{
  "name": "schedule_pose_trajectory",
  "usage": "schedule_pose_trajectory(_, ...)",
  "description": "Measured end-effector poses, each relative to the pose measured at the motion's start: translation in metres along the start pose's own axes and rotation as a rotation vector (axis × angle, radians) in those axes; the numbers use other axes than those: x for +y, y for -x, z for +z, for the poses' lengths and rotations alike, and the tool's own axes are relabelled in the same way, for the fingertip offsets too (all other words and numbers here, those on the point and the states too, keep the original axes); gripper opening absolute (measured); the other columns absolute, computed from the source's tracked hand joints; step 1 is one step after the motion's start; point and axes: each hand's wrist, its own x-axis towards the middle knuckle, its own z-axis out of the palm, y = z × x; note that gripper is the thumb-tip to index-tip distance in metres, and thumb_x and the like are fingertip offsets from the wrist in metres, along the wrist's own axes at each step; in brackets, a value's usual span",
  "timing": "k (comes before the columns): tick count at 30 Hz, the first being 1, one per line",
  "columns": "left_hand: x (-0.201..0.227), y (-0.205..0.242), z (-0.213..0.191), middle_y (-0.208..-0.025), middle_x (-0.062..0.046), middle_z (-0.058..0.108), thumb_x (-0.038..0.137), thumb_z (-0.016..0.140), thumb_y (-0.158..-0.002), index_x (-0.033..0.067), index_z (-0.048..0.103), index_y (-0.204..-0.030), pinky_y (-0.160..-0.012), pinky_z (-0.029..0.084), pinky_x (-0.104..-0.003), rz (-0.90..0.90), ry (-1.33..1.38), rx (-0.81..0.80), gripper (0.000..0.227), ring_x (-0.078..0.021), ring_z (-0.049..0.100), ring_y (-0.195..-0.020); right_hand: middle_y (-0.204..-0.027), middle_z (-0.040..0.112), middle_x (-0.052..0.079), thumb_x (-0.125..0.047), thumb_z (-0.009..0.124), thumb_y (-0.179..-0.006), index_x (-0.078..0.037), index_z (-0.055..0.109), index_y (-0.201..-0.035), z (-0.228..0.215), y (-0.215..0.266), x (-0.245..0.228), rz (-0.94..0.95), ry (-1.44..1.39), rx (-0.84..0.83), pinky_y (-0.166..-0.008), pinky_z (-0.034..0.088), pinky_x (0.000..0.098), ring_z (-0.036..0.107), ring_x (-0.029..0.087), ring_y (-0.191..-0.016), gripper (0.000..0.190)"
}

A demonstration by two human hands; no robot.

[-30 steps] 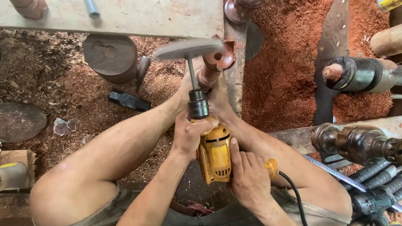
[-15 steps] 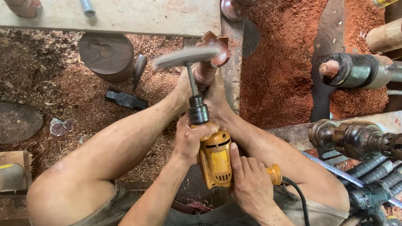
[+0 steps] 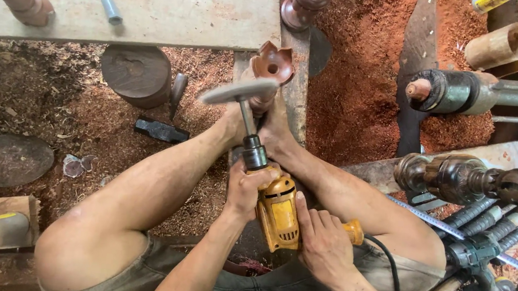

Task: Polishing carved wooden furniture components using a drill-mounted buffing wheel.

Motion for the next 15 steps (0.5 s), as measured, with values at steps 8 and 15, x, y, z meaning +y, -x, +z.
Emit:
schedule_pose_trajectory(8, 0.013, -0.005, 0.000, -0.080, -0.007, 0.061, 0.006, 0.073, -0.078, 0.0038, 0.057, -0.097, -0.076, 0.065, -0.041, 0.096, -0.148, -0.021, 0.025, -0.0219, 0.069, -0.073, -0.093, 0.059, 0.013, -0.012, 0.071, -0.066, 0.011, 0.031, -0.151, 0.000, -0.007, -0.001, 0.001, -0.019, 0.055, -0.074, 0.047, 0.0405, 0.057, 0.030, -0.085, 0.096)
schedule_pose_trajectory(15, 0.013, 0.000, 0.005, -0.083, -0.009, 0.067, 0.006, 0.071, -0.075, 0.0031, 0.058, -0.098, -0.072, 0.066, -0.036, 0.054, -0.134, 0.010, 0.027, -0.0207, 0.074, -0.075, -0.093, 0.058, 0.011, -0.015, 0.077, -0.066, 0.010, 0.031, -0.152, 0.006, -0.001, 0.000, 0.006, -0.017, 0.055, -0.073, 0.047, 0.0394, 0.057, 0.028, -0.086, 0.100)
